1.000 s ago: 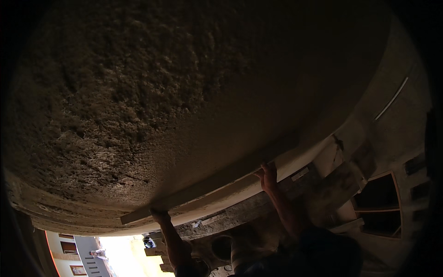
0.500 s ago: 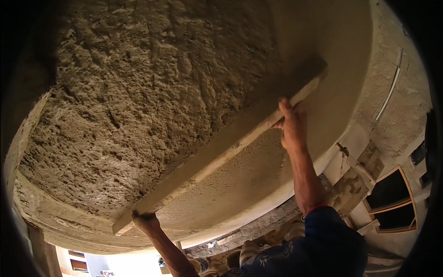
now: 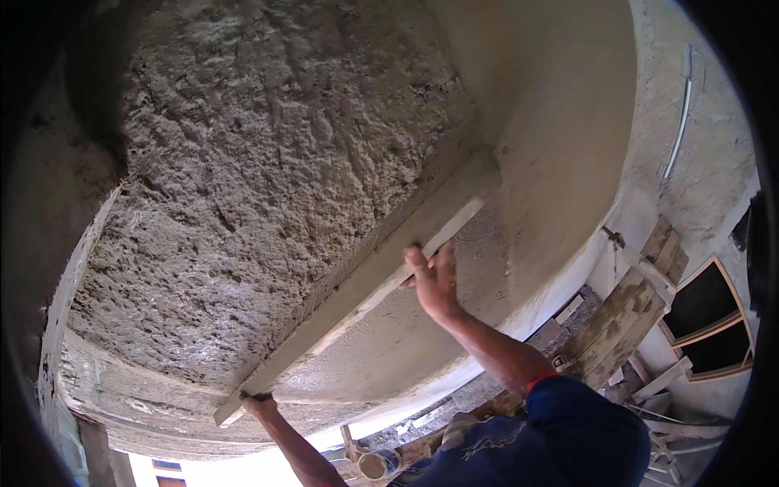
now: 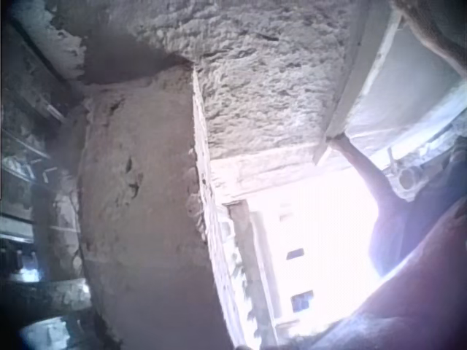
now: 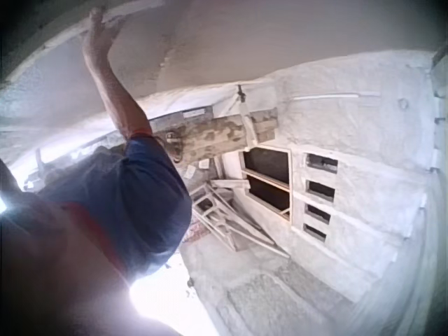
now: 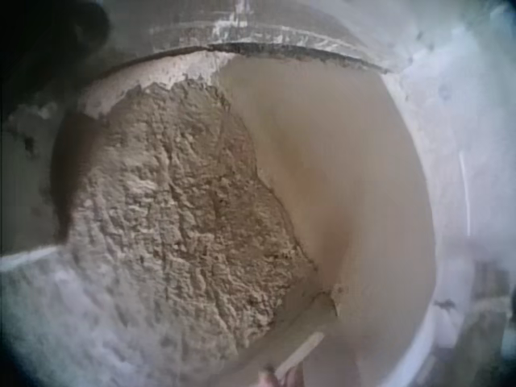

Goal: The person applies wet plaster from a bucket onto a wall using a trowel and then smooths it using a long wooden leveling board.

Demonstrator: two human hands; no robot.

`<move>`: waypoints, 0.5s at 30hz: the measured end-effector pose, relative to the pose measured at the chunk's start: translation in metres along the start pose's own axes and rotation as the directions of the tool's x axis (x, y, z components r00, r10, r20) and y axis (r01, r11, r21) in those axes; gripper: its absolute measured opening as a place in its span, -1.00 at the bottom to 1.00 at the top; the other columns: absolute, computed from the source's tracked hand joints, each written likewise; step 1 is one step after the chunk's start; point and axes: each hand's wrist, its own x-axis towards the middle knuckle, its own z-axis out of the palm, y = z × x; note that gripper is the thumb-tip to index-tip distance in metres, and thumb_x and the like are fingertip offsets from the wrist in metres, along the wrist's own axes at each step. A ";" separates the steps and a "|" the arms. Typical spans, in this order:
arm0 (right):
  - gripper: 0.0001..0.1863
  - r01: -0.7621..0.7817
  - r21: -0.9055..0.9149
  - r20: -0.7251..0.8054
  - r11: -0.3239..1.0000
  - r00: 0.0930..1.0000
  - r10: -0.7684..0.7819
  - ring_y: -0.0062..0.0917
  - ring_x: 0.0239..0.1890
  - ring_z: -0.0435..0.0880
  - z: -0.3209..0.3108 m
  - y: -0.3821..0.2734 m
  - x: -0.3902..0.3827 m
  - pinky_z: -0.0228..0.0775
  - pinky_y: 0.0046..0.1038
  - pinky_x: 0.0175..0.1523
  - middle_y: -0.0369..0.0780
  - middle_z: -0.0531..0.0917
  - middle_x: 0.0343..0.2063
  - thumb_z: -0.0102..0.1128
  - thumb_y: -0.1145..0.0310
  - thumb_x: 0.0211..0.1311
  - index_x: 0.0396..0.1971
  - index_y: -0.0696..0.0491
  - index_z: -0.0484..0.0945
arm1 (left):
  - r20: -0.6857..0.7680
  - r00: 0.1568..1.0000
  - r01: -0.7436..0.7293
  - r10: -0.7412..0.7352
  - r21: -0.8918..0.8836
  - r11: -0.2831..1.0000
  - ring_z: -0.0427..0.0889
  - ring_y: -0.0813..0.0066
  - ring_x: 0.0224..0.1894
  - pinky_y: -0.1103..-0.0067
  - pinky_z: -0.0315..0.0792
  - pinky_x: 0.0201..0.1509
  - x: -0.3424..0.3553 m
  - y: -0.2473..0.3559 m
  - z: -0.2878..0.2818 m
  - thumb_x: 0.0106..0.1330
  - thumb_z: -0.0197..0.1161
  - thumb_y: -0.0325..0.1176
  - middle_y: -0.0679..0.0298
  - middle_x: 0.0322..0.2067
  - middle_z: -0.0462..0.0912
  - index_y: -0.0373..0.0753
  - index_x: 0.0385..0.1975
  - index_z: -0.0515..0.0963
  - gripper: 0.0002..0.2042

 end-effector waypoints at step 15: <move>-0.53 0.102 -0.045 0.093 0.994 0.991 -0.097 -0.61 -0.75 0.51 -0.028 -0.183 0.181 0.40 -0.63 -0.72 -0.18 0.52 -0.68 0.12 0.06 0.19 -0.37 0.27 0.39 | 0.234 0.972 0.041 -0.006 -0.142 0.989 0.42 0.15 0.07 0.22 0.32 0.14 -0.136 0.042 0.213 0.34 -0.13 -0.24 0.00 0.04 0.41 -0.35 0.06 0.32 -0.61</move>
